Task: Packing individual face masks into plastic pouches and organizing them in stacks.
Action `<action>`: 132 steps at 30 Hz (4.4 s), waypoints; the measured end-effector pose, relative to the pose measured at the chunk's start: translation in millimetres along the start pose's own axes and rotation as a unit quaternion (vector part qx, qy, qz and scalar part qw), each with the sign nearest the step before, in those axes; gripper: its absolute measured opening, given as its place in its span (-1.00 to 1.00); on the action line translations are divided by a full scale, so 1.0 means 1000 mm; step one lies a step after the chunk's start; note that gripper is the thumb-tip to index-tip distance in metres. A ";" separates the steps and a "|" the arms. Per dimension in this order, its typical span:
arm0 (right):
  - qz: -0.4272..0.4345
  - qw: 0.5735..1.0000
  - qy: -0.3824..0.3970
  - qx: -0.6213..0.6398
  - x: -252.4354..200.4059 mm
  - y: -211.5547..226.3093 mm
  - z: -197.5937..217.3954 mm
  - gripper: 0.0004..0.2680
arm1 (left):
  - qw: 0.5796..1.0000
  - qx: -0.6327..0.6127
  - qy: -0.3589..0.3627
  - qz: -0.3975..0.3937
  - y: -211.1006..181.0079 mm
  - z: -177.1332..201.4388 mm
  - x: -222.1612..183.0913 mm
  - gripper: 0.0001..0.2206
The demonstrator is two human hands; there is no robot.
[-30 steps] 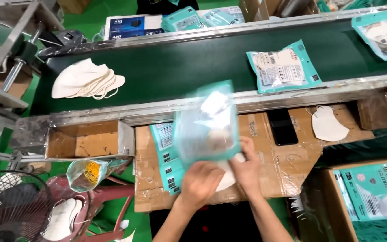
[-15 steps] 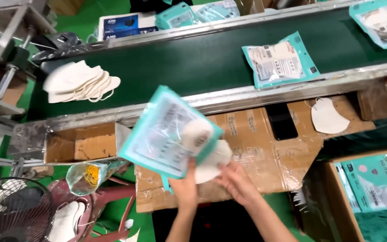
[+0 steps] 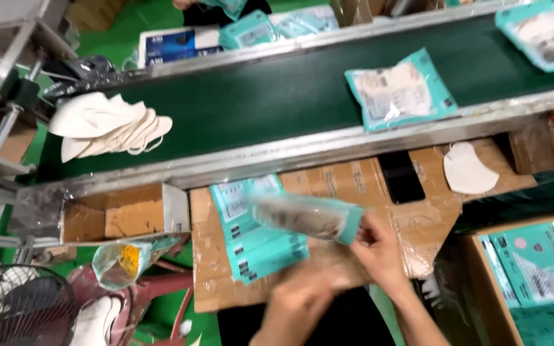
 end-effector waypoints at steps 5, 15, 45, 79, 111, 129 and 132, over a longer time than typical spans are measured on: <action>0.202 0.958 -0.027 -0.202 -0.043 0.042 -0.009 -0.80 | 0.912 0.304 -0.226 -0.156 -0.080 0.090 0.035 -0.67; 0.103 0.989 -0.082 0.066 -0.030 0.015 0.019 -0.77 | 0.916 0.006 -0.397 0.058 0.029 0.044 -0.029 -0.79; 0.278 0.930 0.069 -0.231 -0.067 0.086 -0.008 -0.90 | 0.952 0.206 -0.176 -0.142 0.021 0.033 -0.024 -0.83; 0.060 0.997 0.012 -0.056 0.006 0.006 0.057 -0.94 | 0.985 -0.054 -0.158 0.035 0.027 0.049 0.045 -0.74; 0.129 0.981 -0.027 -0.140 0.001 0.011 0.074 -0.42 | 0.995 -0.021 -0.058 -0.072 0.075 -0.053 0.077 0.22; 0.135 0.983 -0.061 -0.113 0.042 -0.162 0.092 -0.68 | 0.987 -0.060 -0.116 0.091 0.110 -0.091 0.048 -0.30; 0.114 0.980 -0.150 -0.064 0.054 -0.121 0.086 -0.77 | 0.979 0.076 -0.151 -0.116 0.083 -0.036 0.049 -0.47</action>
Point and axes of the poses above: each hand's wrist, its own x-axis towards the middle knuckle, its own z-axis out of the back of the hand, y = z × x, the point moved 6 cm from there along x, towards the middle knuckle, and after that the axes turned 14 degrees about -z, right-handed, at the moved point
